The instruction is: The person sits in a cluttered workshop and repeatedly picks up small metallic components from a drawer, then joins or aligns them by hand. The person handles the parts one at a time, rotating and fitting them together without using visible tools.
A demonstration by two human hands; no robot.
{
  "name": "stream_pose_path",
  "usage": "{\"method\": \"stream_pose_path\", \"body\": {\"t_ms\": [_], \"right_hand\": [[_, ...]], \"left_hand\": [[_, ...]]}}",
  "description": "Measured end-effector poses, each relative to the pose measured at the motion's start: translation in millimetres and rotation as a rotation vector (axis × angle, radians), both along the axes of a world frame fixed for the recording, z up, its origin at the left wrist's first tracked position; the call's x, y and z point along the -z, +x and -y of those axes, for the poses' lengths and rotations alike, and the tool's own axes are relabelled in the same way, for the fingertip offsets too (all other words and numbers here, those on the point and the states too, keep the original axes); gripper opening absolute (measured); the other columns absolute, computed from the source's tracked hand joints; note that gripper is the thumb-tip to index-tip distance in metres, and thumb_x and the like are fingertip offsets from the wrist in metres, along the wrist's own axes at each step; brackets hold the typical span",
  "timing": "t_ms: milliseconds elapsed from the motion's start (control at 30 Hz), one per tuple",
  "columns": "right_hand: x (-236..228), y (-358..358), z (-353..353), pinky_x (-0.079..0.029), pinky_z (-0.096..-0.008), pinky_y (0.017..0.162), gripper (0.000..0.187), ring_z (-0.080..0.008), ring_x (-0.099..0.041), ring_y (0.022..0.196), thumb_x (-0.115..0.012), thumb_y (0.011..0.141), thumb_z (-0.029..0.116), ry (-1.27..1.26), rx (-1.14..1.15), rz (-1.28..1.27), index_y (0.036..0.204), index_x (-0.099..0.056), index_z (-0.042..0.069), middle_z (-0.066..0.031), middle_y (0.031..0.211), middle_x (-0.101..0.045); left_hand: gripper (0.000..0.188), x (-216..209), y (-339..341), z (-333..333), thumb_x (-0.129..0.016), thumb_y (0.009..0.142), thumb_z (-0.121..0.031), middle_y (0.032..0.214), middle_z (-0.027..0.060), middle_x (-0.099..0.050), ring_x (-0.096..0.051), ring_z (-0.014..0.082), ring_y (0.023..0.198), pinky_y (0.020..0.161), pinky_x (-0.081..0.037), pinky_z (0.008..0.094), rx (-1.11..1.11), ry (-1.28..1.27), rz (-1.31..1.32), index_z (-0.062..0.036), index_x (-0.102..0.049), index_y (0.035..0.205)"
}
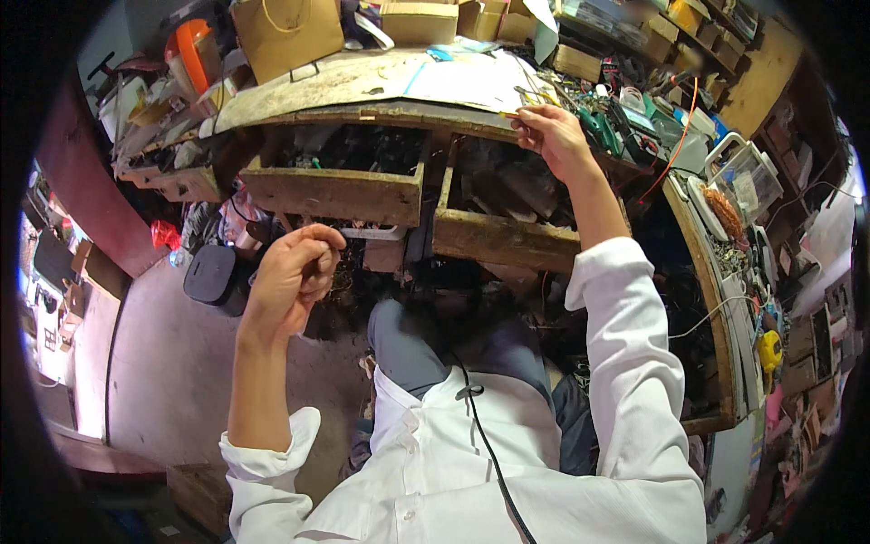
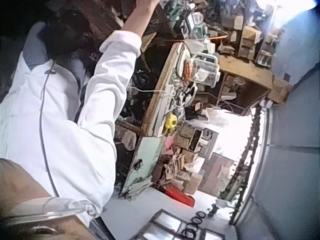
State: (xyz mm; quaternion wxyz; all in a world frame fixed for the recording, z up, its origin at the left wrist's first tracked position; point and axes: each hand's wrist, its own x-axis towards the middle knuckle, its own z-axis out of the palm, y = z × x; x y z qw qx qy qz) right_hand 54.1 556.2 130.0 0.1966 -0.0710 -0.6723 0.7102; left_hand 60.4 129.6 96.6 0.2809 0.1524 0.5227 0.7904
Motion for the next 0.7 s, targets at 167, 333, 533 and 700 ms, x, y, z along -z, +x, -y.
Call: {"method": "stream_pose_path", "body": {"t_ms": [167, 333, 533, 700], "right_hand": [[-10.8, -54.6, -23.5, -0.055, -0.0286, 0.060, 0.016, -0.0139, -0.064, 0.070, -0.065, 0.092, 0.009, 0.288, 0.128, 0.142, 0.100, -0.066, -0.004, -0.0073, 0.081, -0.068], [5.2, -92.3, -57.1, -0.052, -0.0284, 0.060, 0.019, -0.0132, -0.064, 0.067, -0.066, 0.086, 0.016, 0.711, 0.331, 0.279, 0.095, -0.071, 0.000, -0.0080, 0.079, -0.069], [10.1, -103.2, -40.4, -0.054, -0.0411, 0.080, 0.022, -0.0330, -0.070, 0.089, -0.067, 0.083, 0.023, 1.279, 0.571, 0.296, 0.093, -0.072, 0.005, -0.0174, 0.092, -0.072], [7.0, -93.8, -30.1, -0.054, -0.0403, 0.080, 0.019, -0.0331, -0.069, 0.090, -0.069, 0.084, 0.016, 1.251, 0.464, 0.154, 0.098, -0.070, 0.003, -0.0190, 0.095, -0.071]], "left_hand": [[0.012, -12.5, -17.7, -21.8, -0.047, 0.094, -0.005, 0.065, -0.0050, -0.043, -0.032, 0.0024, 0.047, 0.041, -0.025, 0.0176, 0.029, -0.087, 0.001, -0.0039, -0.059, 0.091], [0.015, -13.3, -34.1, -31.5, -0.046, 0.095, -0.010, 0.062, -0.0055, -0.036, -0.030, 0.0046, 0.047, 0.041, -0.022, 0.0211, 0.073, -0.004, 0.074, -0.0055, -0.056, 0.085], [0.033, -16.0, -42.9, -37.3, -0.047, 0.093, -0.035, 0.068, -0.0029, -0.039, -0.034, 0.0089, 0.052, 0.046, -0.027, 0.0240, 0.122, 0.029, 0.245, -0.0047, -0.059, 0.086], [0.025, -8.2, -46.9, -48.3, -0.046, 0.093, -0.026, 0.075, -0.0012, -0.044, -0.038, 0.0099, 0.057, 0.051, -0.032, 0.0245, 0.203, 0.118, 0.326, -0.0047, -0.059, 0.092]]}}
